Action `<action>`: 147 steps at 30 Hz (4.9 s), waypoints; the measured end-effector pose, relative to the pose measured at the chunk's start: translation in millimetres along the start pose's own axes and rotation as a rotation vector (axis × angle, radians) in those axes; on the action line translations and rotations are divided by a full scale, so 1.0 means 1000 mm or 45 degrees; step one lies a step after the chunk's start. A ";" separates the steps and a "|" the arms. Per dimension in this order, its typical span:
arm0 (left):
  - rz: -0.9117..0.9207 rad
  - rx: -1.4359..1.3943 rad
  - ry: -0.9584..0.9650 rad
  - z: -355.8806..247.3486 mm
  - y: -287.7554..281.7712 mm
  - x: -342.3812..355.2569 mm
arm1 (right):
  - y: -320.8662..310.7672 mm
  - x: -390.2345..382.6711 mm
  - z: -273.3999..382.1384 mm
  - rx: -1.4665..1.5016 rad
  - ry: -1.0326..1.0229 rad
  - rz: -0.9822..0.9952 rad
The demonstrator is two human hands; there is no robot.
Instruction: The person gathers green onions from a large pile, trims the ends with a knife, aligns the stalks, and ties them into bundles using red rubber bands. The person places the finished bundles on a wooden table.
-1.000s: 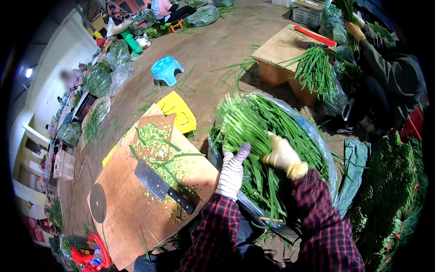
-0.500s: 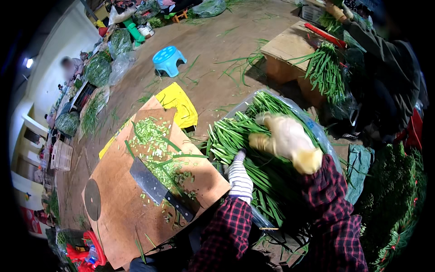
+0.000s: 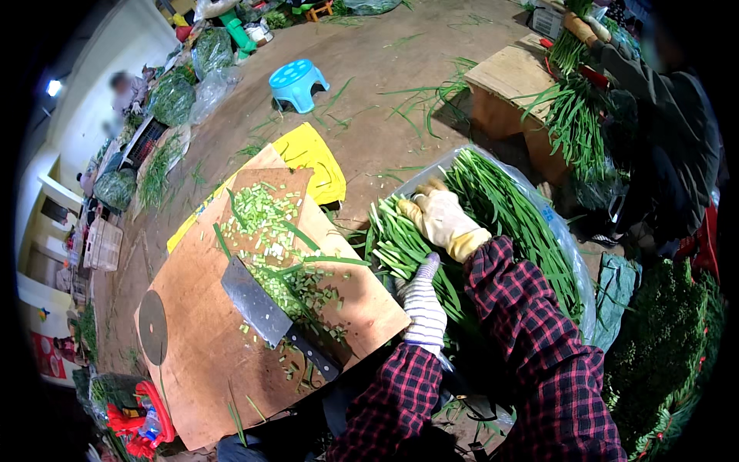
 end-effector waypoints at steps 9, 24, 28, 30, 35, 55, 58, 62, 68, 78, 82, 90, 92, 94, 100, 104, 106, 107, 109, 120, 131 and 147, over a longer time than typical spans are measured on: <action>0.150 0.078 0.339 -0.028 0.057 -0.025 | -0.038 -0.024 -0.063 1.764 0.834 0.645; -0.040 -0.629 -0.110 0.039 0.049 0.029 | -0.013 0.013 -0.041 0.084 0.574 0.476; 0.118 -0.453 -0.118 -0.008 0.034 0.007 | -0.017 0.006 -0.020 -0.046 0.554 0.416; 0.212 -0.350 -0.193 -0.019 0.024 0.000 | -0.027 0.005 -0.019 0.071 0.555 0.447; 0.370 -0.656 -0.114 -0.015 0.027 -0.023 | -0.068 -0.020 -0.005 0.505 0.532 0.499; 0.351 0.742 1.164 -0.066 0.051 -0.100 | -0.091 -0.111 -0.044 2.662 0.635 0.782; 0.391 0.579 1.239 -0.065 0.047 -0.097 | -0.089 -0.114 -0.052 2.385 0.668 0.534; 0.324 0.383 1.032 -0.065 0.045 -0.093 | -0.084 -0.111 -0.067 2.075 0.630 0.299; 0.518 -0.201 0.286 -0.036 0.048 -0.058 | -0.092 -0.106 -0.059 1.187 0.257 0.055; 0.943 -0.480 0.074 -0.041 0.036 -0.040 | -0.190 -0.042 0.039 1.090 0.335 0.908; 0.953 0.306 0.458 -0.006 0.033 -0.045 | -0.163 -0.060 0.049 0.771 0.157 0.638; 0.640 0.898 0.789 -0.065 0.040 -0.067 | -0.158 -0.081 0.046 1.038 0.569 0.195; 0.665 0.702 0.819 -0.065 0.041 -0.073 | -0.163 -0.080 0.042 1.269 0.535 0.158; 0.672 0.636 0.788 -0.058 0.041 -0.078 | -0.169 -0.083 0.038 1.265 0.637 0.224; 0.704 -0.330 0.546 -0.064 0.036 -0.068 | -0.170 -0.094 0.012 1.345 0.609 -0.039; 0.904 -1.252 0.275 -0.078 0.036 -0.026 | -0.180 -0.114 0.011 1.378 0.749 0.055; 0.842 -0.848 0.205 -0.068 0.042 -0.034 | -0.178 -0.123 0.025 1.394 0.703 -0.021; 0.904 -0.692 0.605 -0.061 0.046 -0.038 | -0.182 -0.124 0.035 1.394 0.743 0.028; 1.156 -1.115 0.172 -0.002 0.072 -0.018 | -0.185 -0.133 0.033 1.423 0.807 0.056; 1.115 0.897 1.348 -0.007 0.055 -0.045 | -0.390 -0.160 0.035 1.487 0.405 -0.755; 1.539 -1.248 -0.792 -0.125 -0.085 -0.210 | -0.307 -0.162 0.142 0.443 -0.213 -0.319; 0.353 -1.276 0.184 -0.193 -0.423 -0.154 | -0.103 -0.198 0.452 0.339 -1.248 0.330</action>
Point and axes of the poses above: each hand's wrist, its own x-axis towards the middle knuckle, its own y-axis out of the palm, z = x × y, the point moved 2 cm from there along x, towards the middle knuckle, and after that the axes turned 9 degrees about y, right-handed, at the moved point
